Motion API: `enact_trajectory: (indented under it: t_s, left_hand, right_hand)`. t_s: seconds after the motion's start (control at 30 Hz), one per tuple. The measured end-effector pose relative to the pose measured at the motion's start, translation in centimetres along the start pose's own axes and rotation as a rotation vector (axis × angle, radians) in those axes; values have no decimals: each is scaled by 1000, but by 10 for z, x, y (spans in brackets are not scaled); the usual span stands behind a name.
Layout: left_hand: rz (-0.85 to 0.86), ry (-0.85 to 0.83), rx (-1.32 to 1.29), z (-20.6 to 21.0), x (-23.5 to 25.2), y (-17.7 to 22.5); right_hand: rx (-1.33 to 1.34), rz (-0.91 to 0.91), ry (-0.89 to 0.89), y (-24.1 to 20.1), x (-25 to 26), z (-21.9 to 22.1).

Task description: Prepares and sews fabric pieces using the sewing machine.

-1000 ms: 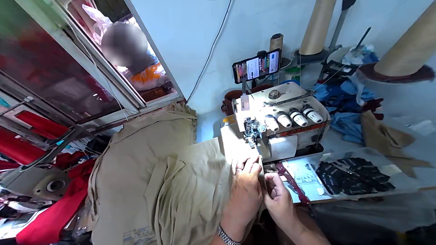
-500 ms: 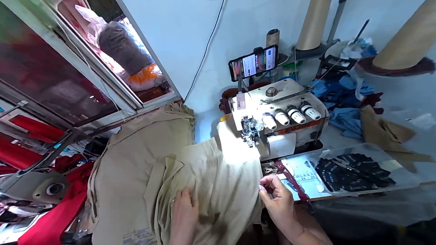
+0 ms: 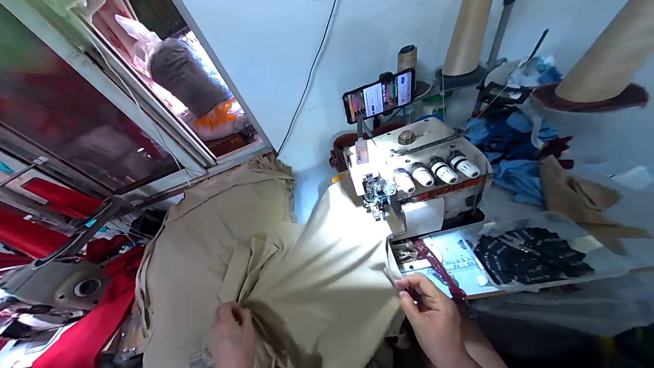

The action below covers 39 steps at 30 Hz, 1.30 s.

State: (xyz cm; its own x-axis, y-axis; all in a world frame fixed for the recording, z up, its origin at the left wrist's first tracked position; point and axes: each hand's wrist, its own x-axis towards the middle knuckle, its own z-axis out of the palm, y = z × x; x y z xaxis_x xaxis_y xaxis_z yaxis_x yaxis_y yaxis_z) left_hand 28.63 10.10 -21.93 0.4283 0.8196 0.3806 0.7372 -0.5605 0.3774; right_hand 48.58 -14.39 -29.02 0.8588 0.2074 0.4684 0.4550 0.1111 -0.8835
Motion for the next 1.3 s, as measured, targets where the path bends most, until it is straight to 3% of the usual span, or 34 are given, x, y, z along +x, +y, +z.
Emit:
enact_trajectory:
  t_s: [0.1, 0.23, 0.5, 0.6, 0.67, 0.8, 0.97, 1.13, 1.3]
  left_hand:
    - [-9, 25, 33, 1, 2, 0]
    - [1, -141, 76, 18, -1, 1]
    - [94, 135, 18, 6, 10, 9]
    - [104, 107, -11, 17, 26, 13]
    - [102, 3, -54, 38, 31, 3]
    - [137, -112, -21, 74, 31, -15]
    - [97, -157, 49, 74, 30, -12]
    - [84, -156, 54, 76, 29, -11]
    - [105, -140, 43, 75, 27, -11]
  right_hand:
    - [-53, -9, -26, -25, 2, -14]
    - [-147, 123, -74, -4, -2, -16]
    - [-85, 141, -114, 2, 17, -9]
    - [-60, 169, -159, 8, 38, -2]
    - [4, 167, -192, 14, 41, 0]
    - [86, 74, -341, 23, 3, -11]
    - [-104, -76, -482, 71, -60, -41]
    - [-228, 128, -451, 82, -73, -59]
    - [-142, 346, -438, 66, -72, -67]
